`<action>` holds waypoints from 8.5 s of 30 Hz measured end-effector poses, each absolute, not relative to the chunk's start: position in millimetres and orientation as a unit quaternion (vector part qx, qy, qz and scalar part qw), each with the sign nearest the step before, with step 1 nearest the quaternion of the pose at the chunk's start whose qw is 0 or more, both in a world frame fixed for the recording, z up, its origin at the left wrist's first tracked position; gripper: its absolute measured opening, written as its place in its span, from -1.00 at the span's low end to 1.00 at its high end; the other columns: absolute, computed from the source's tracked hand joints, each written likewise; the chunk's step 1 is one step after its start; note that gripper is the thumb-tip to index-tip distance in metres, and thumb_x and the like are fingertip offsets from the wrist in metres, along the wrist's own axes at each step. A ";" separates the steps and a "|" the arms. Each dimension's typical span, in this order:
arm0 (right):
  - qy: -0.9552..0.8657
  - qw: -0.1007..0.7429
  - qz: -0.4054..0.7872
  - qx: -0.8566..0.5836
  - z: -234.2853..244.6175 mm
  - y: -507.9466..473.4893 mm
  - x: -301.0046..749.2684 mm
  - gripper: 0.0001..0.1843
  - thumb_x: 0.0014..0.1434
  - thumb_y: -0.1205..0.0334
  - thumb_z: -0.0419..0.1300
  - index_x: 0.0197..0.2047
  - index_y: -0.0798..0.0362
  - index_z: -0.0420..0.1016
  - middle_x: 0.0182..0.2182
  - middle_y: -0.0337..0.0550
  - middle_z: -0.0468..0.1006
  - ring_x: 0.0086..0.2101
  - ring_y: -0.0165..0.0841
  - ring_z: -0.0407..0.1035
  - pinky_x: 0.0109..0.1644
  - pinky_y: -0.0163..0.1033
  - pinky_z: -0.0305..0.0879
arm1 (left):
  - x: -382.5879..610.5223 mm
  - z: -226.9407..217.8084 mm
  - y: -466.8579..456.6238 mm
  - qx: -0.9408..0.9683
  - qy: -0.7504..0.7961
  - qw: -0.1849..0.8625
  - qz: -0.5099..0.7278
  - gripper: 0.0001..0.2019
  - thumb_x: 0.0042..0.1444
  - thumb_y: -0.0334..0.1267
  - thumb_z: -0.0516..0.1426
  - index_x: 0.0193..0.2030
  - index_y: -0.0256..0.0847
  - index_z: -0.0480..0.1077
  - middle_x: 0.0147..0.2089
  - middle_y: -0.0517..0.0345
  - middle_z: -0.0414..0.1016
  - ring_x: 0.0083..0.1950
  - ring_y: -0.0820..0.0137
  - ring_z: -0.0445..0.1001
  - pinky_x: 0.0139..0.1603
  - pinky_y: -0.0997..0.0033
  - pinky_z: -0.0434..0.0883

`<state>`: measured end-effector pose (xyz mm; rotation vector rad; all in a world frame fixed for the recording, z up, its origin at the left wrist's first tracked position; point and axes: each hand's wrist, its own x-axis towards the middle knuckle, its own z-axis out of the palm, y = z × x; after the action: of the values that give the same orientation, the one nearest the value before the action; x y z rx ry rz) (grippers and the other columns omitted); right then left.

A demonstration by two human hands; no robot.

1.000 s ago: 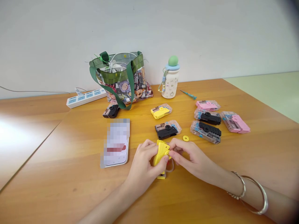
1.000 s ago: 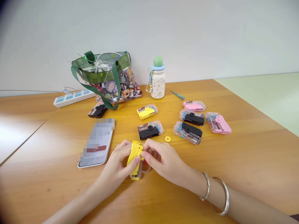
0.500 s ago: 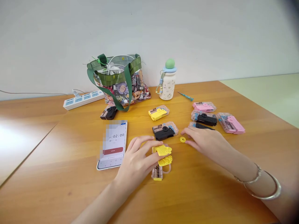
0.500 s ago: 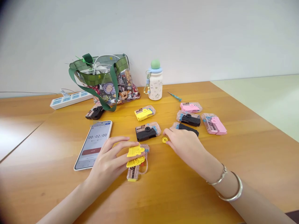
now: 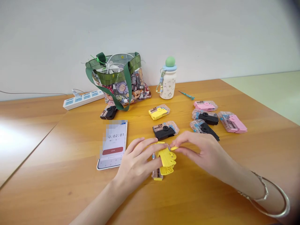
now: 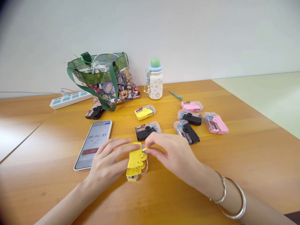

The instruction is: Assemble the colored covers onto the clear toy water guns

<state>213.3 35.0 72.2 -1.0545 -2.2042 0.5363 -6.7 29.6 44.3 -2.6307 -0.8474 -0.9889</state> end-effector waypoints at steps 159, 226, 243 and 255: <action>-0.687 0.276 0.567 -0.361 36.4 23.9 190.0 -0.66 0.28 0.07 0.04 0.08 -0.06 0.14 -0.05 -0.09 0.44 -0.17 -0.32 0.39 -0.04 -0.13 0.30 | 10.4 40.3 15.5 -0.597 -0.495 -0.513 -0.369 -0.79 0.27 -0.09 -0.04 -0.06 -0.11 0.21 -0.25 0.21 0.39 -0.27 0.41 0.38 -0.25 0.45 0.36; -0.646 0.296 0.581 -0.397 37.0 24.8 192.3 -0.49 0.23 -0.13 0.00 0.12 -0.06 0.00 -0.43 -0.27 0.45 -0.61 -0.49 0.30 -0.60 -0.40 0.27 | 12.9 50.6 11.0 -0.635 -0.497 -0.483 -0.341 -0.22 0.01 -0.21 0.24 0.24 0.01 -0.17 -0.09 0.14 0.46 -0.19 0.29 0.46 -0.10 0.25 0.38; -0.699 0.346 0.416 -0.468 55.0 54.1 217.4 -0.65 0.24 -0.10 -0.03 -0.28 0.01 0.31 -0.47 -0.27 0.28 -0.51 -0.43 0.17 -0.49 -0.33 0.19 | 15.1 49.2 9.2 -0.639 -0.384 -0.587 -0.316 -0.43 0.07 -0.30 0.20 0.16 -0.03 0.03 0.01 0.11 0.39 -0.11 0.34 0.44 -0.09 0.35 0.37; -0.675 0.302 0.544 -0.396 38.3 24.9 193.9 -0.62 0.32 -0.01 -0.11 0.12 -0.02 0.01 -0.07 -0.01 0.50 -0.12 -0.26 0.44 0.02 -0.06 0.32 | 11.7 38.5 14.8 -0.578 -0.440 -0.554 -0.407 -0.41 0.11 -0.13 0.18 0.17 -0.01 -0.07 -0.06 0.12 0.37 -0.22 0.39 0.42 -0.26 0.42 0.43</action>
<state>193.9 24.9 38.3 -1.0492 -1.7900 1.4426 11.7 14.8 38.5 -2.9971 -2.2810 -2.1095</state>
